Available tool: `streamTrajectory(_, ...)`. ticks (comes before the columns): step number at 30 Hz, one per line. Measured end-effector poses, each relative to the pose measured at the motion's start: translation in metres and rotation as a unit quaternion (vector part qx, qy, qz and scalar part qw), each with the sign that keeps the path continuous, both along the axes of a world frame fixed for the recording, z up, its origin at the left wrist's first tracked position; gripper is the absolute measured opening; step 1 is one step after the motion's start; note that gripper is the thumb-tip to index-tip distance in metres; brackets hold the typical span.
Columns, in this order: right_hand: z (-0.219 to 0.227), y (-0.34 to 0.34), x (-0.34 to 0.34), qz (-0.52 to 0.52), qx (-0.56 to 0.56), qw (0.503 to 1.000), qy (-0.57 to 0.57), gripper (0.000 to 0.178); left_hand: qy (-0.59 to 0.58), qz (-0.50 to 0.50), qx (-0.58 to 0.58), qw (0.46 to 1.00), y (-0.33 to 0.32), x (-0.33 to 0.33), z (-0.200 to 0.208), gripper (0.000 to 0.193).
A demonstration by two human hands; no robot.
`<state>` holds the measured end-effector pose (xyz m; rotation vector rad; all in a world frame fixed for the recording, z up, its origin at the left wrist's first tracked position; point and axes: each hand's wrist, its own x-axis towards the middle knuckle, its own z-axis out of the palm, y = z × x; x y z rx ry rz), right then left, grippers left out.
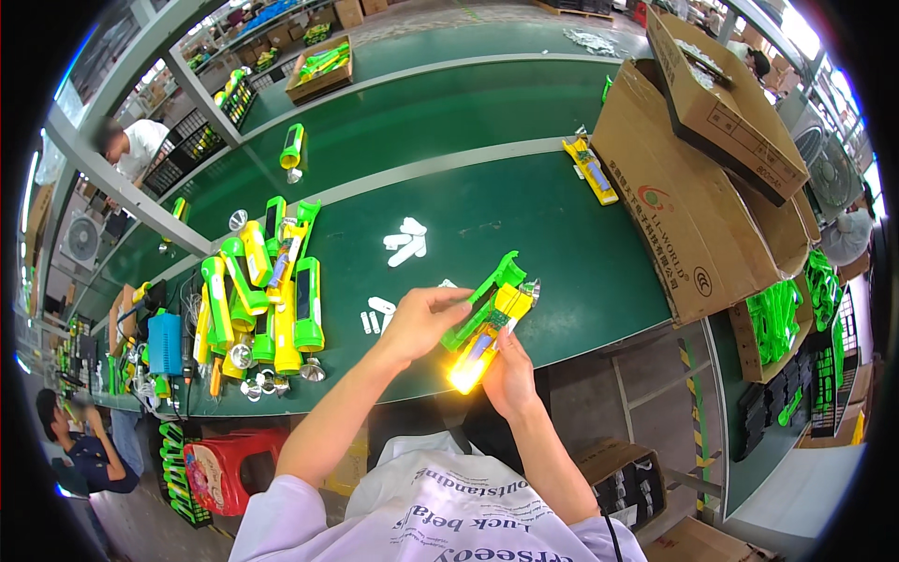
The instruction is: The person assembles plastic flashlights at a workstation by inserting switch pieces into the flashlight bodies, snapping the casing halves together by hand, and placing the flashlights onto the conveyor belt.
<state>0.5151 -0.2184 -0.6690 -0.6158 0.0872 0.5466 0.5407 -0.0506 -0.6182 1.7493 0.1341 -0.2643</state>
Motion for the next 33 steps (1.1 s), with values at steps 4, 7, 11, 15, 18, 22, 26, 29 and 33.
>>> streamTrajectory(4, 0.002, 0.003, -0.002, 0.0, -0.017, 1.0, -0.021, 0.047, -0.012, 0.01, -0.061, 0.998, -0.012, -0.029, 0.0, 0.041)
streamTrajectory(7, 0.003, 0.006, -0.008, 0.014, -0.026, 0.999, -0.032, 0.048, 0.004, 0.035, -0.1, 0.994, -0.011, -0.042, 0.001, 0.054)
streamTrajectory(11, 0.007, 0.006, -0.014, 0.03, -0.008, 0.999, -0.014, 0.049, 0.044, 0.05, -0.171, 0.983, 0.005, -0.057, 0.001, 0.053)
streamTrajectory(15, 0.01, 0.006, -0.019, 0.035, -0.004, 0.999, -0.018, 0.049, 0.063, 0.034, -0.189, 0.979, 0.011, -0.077, 0.008, 0.048)
streamTrajectory(18, 0.009, 0.008, -0.022, 0.03, -0.055, 0.998, -0.028, 0.049, 0.014, 0.045, -0.135, 0.99, 0.004, -0.091, 0.003, 0.05)
streamTrajectory(22, 0.013, 0.012, -0.028, 0.033, -0.086, 0.995, -0.024, 0.049, -0.051, 0.101, -0.07, 0.991, -0.014, -0.102, -0.007, 0.056)
streamTrajectory(26, 0.016, 0.01, -0.03, 0.051, -0.094, 0.994, -0.035, 0.051, -0.025, 0.102, -0.066, 0.992, -0.015, -0.104, -0.01, 0.057)
streamTrajectory(29, 0.013, 0.005, -0.029, 0.083, -0.073, 0.993, -0.032, 0.049, 0.023, 0.064, -0.073, 0.995, -0.008, -0.103, -0.005, 0.058)
streamTrajectory(33, 0.012, 0.003, -0.029, 0.083, -0.056, 0.995, -0.023, 0.051, 0.029, 0.03, -0.03, 0.999, -0.008, -0.103, -0.004, 0.058)
